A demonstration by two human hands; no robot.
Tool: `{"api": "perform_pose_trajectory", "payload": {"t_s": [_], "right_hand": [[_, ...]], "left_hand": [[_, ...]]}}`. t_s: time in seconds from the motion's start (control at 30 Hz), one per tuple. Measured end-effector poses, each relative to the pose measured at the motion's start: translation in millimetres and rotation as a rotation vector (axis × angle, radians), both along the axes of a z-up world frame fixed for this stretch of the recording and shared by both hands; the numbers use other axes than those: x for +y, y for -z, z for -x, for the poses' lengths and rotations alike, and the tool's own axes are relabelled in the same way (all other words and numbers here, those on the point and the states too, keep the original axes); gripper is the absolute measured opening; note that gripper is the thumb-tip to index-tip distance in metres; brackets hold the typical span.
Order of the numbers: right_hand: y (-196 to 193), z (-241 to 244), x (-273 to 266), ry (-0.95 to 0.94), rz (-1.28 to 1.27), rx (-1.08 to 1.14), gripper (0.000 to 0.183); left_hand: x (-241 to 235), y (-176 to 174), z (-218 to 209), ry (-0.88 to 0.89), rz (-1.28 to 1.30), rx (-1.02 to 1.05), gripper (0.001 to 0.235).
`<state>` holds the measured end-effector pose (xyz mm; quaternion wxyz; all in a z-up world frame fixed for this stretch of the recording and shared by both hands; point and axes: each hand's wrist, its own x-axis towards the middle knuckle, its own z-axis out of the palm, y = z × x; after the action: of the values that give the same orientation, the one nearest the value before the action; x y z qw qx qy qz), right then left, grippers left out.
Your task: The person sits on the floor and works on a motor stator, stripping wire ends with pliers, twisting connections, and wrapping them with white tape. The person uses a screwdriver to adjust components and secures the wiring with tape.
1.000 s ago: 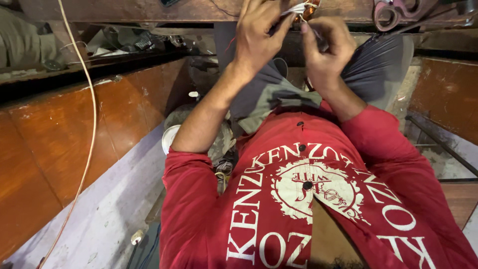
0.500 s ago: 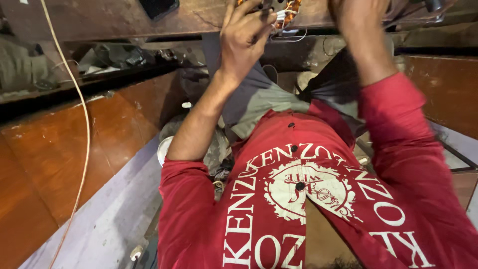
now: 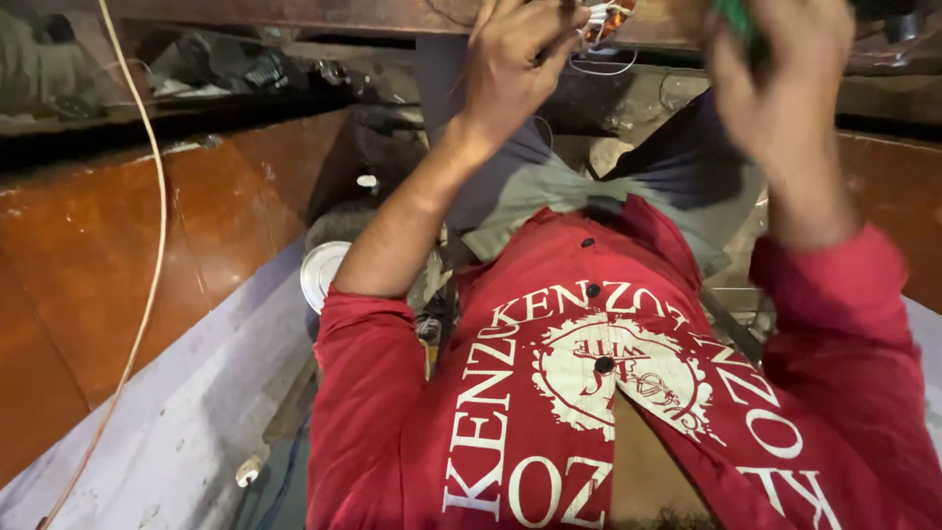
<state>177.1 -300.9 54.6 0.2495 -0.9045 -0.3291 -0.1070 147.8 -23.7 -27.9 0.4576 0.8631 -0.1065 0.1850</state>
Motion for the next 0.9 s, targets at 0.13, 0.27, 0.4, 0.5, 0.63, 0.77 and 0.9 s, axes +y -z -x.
{"api": "perform_pose_trajectory", "payload": {"t_s": [0.13,0.27,0.4,0.5,0.63,0.77,0.9], "right_hand": [[-17.8,48.9,14.3,-0.084,-0.337,0.244,0.020],[-23.0,70.9,20.2,0.009,-0.190,0.186,0.026],[-29.1,78.7,28.2,0.019,-0.122,0.170,0.027],[-32.9,79.1,33.9,0.039,-0.008,0.119,0.031],[-33.9,79.7,37.5,0.012,0.028,0.115,0.028],[-34.5,82.7,39.2,0.053,0.076,0.188,0.023],[-35.9,81.0,44.6,0.056,0.092,0.173,0.022]], "left_hand": [[-3.2,5.9,-0.1,-0.039,0.006,-0.033,0.011],[-3.1,5.7,-3.2,-0.026,0.015,-0.032,0.011],[-2.3,1.5,-1.3,-0.022,0.044,-0.048,0.009],[-2.5,0.1,-1.5,-0.011,0.046,-0.006,0.009],[-3.7,1.7,-1.0,-0.033,0.034,-0.025,0.009],[-4.2,5.1,-0.2,-0.030,0.061,-0.016,0.006],[-4.8,9.3,-0.9,-0.031,0.077,-0.019,0.006]]}}
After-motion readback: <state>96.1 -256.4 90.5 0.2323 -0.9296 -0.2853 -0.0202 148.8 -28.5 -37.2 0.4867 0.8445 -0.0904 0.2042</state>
